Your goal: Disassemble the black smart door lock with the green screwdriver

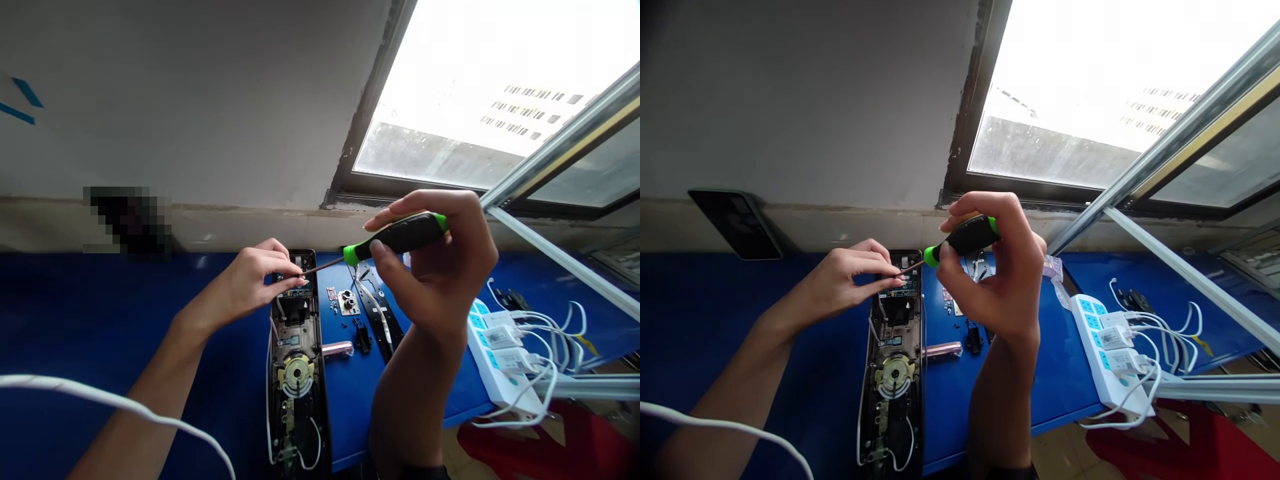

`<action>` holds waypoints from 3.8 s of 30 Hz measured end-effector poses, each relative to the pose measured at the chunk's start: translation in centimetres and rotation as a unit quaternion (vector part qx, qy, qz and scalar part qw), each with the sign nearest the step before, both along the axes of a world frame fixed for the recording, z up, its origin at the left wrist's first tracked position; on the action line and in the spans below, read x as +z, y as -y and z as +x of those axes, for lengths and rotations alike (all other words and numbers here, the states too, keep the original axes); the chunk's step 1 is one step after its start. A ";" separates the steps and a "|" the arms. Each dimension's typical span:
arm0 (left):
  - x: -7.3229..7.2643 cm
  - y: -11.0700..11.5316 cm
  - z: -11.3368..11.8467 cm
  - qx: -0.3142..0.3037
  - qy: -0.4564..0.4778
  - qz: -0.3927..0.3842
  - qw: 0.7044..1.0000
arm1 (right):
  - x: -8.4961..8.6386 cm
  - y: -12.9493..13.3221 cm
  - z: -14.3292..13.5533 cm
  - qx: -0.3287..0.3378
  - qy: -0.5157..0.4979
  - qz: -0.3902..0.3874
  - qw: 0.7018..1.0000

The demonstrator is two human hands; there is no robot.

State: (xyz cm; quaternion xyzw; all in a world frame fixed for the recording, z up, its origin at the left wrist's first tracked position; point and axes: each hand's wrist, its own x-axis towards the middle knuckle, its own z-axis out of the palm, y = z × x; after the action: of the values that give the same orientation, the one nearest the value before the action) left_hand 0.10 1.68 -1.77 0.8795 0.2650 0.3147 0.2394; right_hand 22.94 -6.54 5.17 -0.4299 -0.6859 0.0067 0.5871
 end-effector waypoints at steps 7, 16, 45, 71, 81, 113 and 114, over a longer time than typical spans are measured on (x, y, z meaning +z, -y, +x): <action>0.5 1.4 1.5 -0.019 -0.062 -0.013 0.998 | 0.9 2.3 3.7 0.029 0.036 -0.055 0.997; 1.2 3.5 4.8 -0.073 -0.135 -0.007 0.988 | 0.9 3.2 8.0 0.048 0.142 -0.208 0.966; -0.6 1.2 15.5 -0.105 -0.445 0.052 0.888 | 0.1 3.3 10.8 0.019 0.154 -0.343 0.926; -0.8 2.6 5.3 -0.042 -0.138 0.119 0.982 | -0.9 -0.8 7.0 0.052 0.145 -0.328 0.932; -0.5 -0.8 1.1 0.077 -0.098 0.111 0.986 | 0.1 -1.1 3.0 0.051 -0.033 -0.089 0.994; -1.3 -1.5 1.3 0.031 -0.071 -0.104 0.992 | -1.1 -3.6 -0.2 0.011 0.023 -0.044 0.999; -1.4 -1.6 1.3 0.031 -0.071 -0.105 0.992 | -1.2 -3.7 -0.2 0.013 0.018 -0.043 0.999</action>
State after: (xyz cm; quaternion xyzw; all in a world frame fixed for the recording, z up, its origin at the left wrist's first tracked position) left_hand 1.45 3.23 -3.13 0.8609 0.3402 0.2296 0.3007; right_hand 22.70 -2.83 3.97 -0.4458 -0.7008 0.0365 0.5558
